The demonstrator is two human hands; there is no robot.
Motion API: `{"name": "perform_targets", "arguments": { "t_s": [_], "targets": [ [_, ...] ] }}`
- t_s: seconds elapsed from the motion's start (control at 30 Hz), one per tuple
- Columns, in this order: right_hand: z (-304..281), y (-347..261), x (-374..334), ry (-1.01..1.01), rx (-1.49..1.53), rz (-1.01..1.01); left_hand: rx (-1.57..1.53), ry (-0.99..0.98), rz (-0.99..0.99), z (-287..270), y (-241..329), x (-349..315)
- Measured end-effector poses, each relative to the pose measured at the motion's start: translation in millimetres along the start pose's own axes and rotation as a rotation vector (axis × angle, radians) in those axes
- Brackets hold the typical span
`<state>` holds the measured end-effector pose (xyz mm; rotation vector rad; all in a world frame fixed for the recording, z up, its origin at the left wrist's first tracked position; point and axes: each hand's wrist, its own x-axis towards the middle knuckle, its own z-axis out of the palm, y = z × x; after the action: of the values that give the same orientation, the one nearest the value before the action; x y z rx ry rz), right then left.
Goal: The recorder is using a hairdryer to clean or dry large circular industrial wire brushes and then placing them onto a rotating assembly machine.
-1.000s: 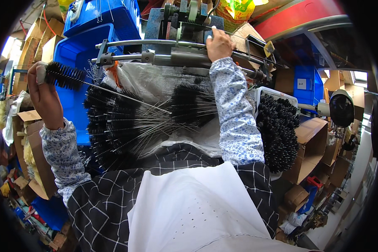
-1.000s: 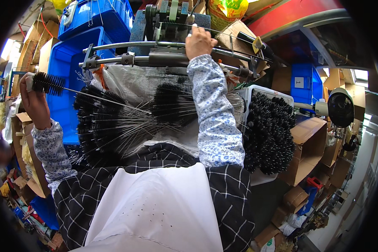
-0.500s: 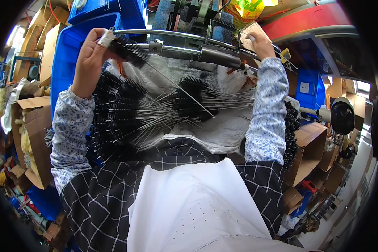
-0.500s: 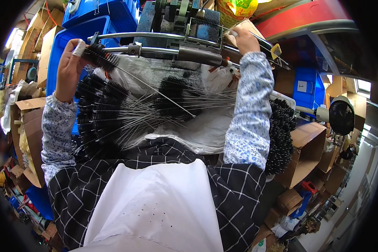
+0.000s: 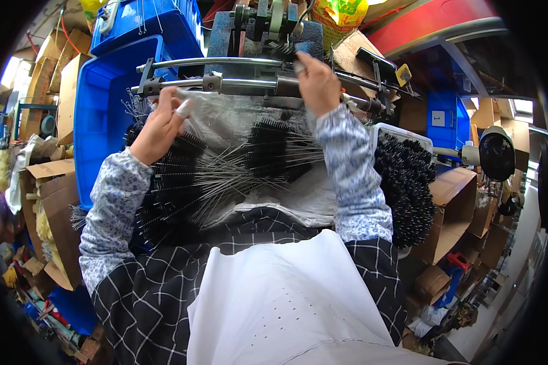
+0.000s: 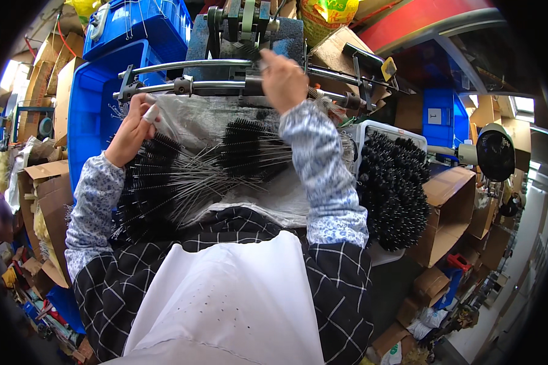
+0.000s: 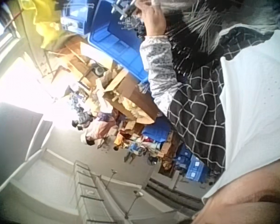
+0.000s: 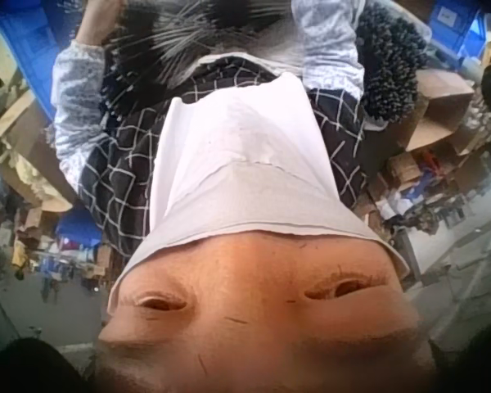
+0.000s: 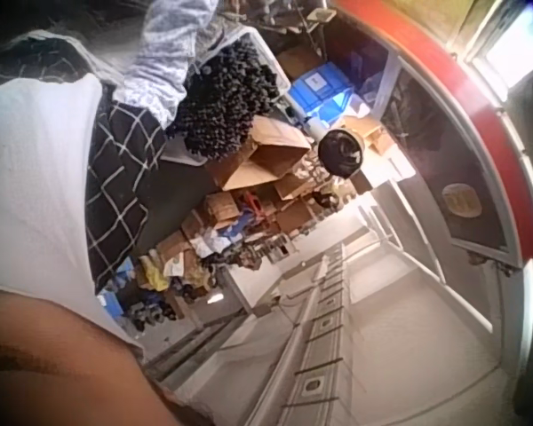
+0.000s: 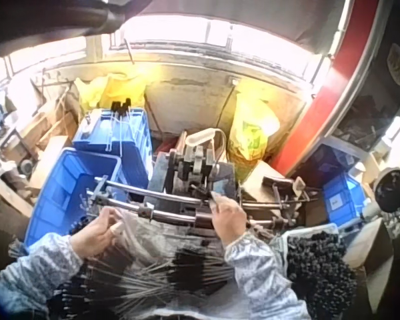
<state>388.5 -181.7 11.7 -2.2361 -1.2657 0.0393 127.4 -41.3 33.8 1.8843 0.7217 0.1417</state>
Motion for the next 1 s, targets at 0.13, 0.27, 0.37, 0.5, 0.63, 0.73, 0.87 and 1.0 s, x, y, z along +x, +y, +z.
{"name": "perform_targets", "arguments": {
  "t_s": [0.13, 0.27, 0.37, 0.5, 0.63, 0.73, 0.87, 1.0],
  "targets": [
    [20, 56, 34, 0.112, -0.402, 0.035, 0.404, -0.059, -0.014, -9, -49, -18],
    [24, 60, 39, 0.108, -0.430, 0.026, 0.328, -0.076, -0.141, -9, -49, -23],
    [24, 60, 40, 0.080, -0.407, -0.002, 0.233, 0.018, -0.106, -11, -64, -23],
    [25, 58, 42, 0.068, -0.364, 0.003, 0.312, -0.045, -0.134, -18, -68, -24],
    [31, 62, 52, 0.039, -0.423, -0.021, 0.310, 0.162, -0.053, -18, -47, -24],
    [33, 75, 58, -0.025, -0.443, -0.006, 0.104, 0.344, 0.035, -29, -28, -12],
    [30, 76, 48, 0.103, -0.498, 0.010, 0.099, 0.455, 0.253, -52, -9, -25],
    [18, 75, 31, 0.074, -0.446, 0.238, 0.027, 0.651, 0.388, -71, 4, -34]
  ]
}}
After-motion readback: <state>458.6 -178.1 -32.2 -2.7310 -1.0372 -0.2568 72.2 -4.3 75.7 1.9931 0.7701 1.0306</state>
